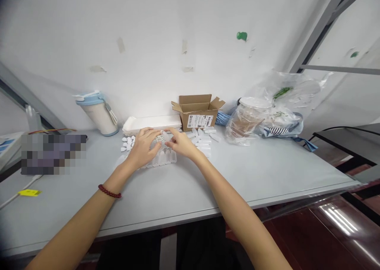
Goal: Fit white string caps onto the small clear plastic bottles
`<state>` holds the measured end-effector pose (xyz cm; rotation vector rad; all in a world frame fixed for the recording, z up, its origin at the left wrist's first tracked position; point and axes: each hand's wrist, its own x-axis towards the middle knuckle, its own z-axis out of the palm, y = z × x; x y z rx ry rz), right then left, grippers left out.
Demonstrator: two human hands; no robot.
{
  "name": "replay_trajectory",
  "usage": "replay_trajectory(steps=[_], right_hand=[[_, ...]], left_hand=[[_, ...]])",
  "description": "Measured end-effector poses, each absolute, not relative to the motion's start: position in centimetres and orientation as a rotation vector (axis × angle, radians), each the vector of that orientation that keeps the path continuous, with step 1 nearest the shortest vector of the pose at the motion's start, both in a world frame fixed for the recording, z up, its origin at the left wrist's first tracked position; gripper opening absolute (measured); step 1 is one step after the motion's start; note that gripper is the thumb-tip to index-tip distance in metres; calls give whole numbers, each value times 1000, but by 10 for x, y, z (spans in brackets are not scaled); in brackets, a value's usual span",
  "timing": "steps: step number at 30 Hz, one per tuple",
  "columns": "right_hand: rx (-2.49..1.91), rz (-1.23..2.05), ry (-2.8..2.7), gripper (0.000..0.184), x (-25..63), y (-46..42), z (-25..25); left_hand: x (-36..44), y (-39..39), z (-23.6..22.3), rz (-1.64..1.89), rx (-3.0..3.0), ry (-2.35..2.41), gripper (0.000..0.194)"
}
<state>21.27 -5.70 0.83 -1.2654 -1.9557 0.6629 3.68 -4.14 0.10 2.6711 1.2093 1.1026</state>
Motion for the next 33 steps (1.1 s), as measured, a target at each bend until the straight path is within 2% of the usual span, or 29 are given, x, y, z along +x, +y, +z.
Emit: replay_trajectory(steps=[8, 19, 33], right_hand=[[-1286, 488, -2048, 44, 210, -58, 6], [-1410, 282, -2154, 59, 207, -60, 6], [-1414, 349, -2108, 46, 207, -61, 6]], left_hand=[[36, -41, 0, 1096, 2719, 1212, 33], [37, -43, 2, 1060, 2770, 1249, 32], [38, -44, 1, 1067, 2738, 1304, 32]])
